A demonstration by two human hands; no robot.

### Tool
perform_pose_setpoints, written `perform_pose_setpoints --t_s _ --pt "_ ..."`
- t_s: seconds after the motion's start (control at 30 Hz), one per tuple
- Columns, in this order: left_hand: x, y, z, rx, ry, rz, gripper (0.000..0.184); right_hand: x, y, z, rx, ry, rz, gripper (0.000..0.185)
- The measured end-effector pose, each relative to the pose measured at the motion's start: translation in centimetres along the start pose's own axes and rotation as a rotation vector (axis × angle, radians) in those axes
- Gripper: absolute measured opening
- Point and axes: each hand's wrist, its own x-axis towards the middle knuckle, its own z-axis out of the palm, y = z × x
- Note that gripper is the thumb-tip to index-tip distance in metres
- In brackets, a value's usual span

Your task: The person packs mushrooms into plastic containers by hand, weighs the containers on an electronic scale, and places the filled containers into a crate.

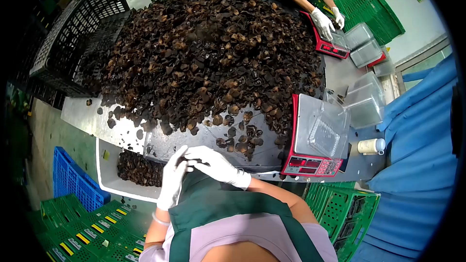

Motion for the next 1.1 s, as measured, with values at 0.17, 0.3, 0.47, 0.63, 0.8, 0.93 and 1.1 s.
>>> perform_pose_setpoints --t_s 0.17,0.3,0.47,0.63,0.8,0.93,1.1 --pt "1.2 -0.2 -9.9 1.265 0.655 0.744 0.048 -2.9 0.8 -2.5 -0.456 -0.082 0.034 0.028" --pt "1.6 -1.2 -13.2 0.669 0.516 0.319 0.038 -4.7 2.7 -8.9 -0.447 0.389 0.278 0.016" --pt "5.2 -2.3 -7.2 0.941 0.378 0.500 0.036 -4.2 9.6 -12.5 -0.722 0.532 0.275 0.022" --pt "8.0 -3.9 -0.4 0.988 0.168 0.715 0.035 -1.9 11.0 -10.3 -1.178 0.346 0.186 0.026" --pt "9.5 -7.2 3.5 0.944 0.032 0.761 0.046 -4.0 10.1 -13.2 -0.355 0.678 0.355 0.023" --pt "9.4 -8.7 7.8 0.871 -0.242 0.706 0.052 0.3 1.4 -9.9 -0.032 0.502 0.308 0.029" --pt "8.9 -6.7 8.9 0.727 -0.433 0.750 0.047 4.1 3.6 -9.1 -0.187 0.403 0.184 0.022"
